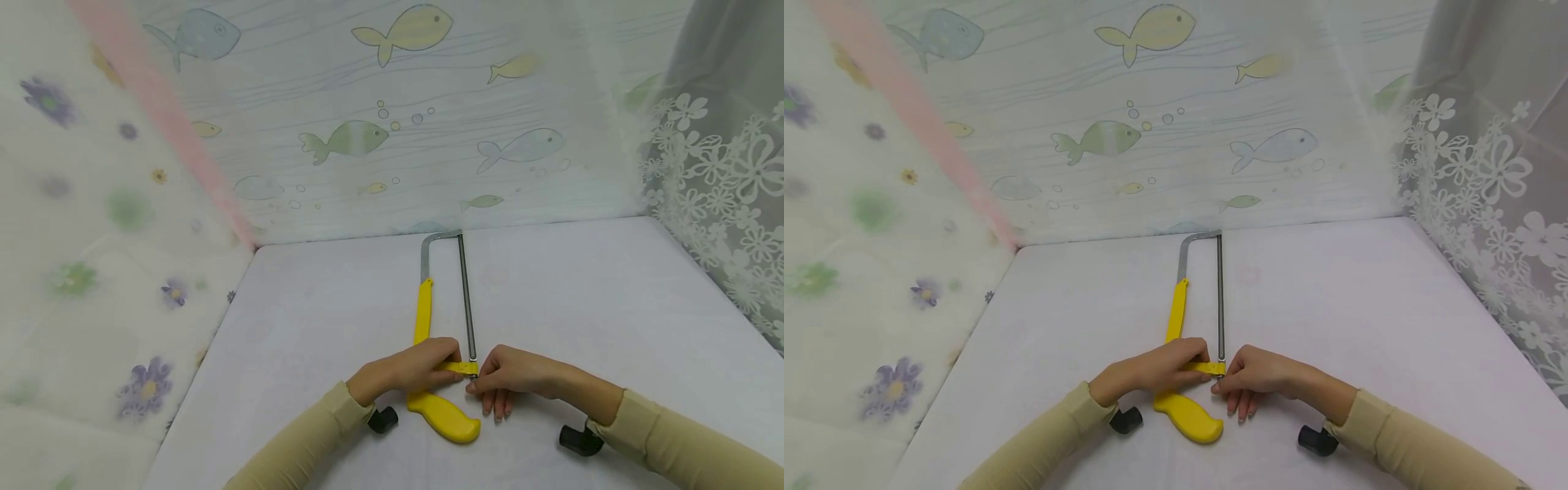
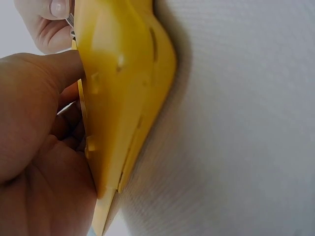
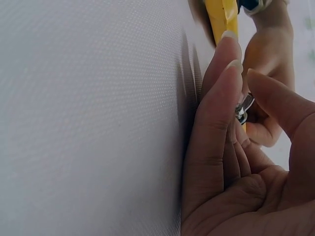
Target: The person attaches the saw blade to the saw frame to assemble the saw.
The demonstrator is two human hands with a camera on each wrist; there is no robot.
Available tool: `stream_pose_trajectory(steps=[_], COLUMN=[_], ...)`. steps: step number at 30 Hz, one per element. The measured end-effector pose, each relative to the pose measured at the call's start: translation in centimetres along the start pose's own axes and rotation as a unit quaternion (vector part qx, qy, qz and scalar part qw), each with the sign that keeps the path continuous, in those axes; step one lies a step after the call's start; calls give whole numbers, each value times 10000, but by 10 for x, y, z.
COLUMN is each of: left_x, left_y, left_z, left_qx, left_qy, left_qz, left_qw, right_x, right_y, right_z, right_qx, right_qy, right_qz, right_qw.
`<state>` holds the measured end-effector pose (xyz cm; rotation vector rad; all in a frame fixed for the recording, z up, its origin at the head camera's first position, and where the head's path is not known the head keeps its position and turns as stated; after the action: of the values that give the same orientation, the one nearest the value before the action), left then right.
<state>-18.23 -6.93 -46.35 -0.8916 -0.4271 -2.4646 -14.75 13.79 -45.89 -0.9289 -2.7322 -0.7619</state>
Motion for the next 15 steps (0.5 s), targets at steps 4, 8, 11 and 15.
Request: stream_pose_trajectory(steps=[4, 8, 11, 15], left_x=[0, 0, 0, 0], left_y=[0, 1, 0, 0], left_z=[0, 1, 0, -1], left_qx=[-3, 17, 30, 35], left_qy=[23, 36, 14, 3], left_qz=[-4, -2, 6, 4], left_qw=[10000, 10000, 10000, 10000], right_x=[1, 5, 7, 9], right_y=[2, 4, 5, 5], right_z=[0, -1, 0, 2], right_qx=[-33, 6, 58, 87], right_qy=[68, 186, 195, 143], right_qz=[19, 24, 11, 11], right_qw=[10000, 9998, 9998, 9999])
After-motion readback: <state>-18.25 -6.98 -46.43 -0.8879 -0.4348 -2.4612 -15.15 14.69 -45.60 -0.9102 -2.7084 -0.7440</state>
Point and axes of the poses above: each hand's wrist, its own y-axis away from the middle knuckle, its own x-axis out of the back of the hand, z = x × y, the point moved 2 cm from there along -y, towards the middle knuckle, and after that the axes turned 11 degrees about y, right-handed, at the moved point
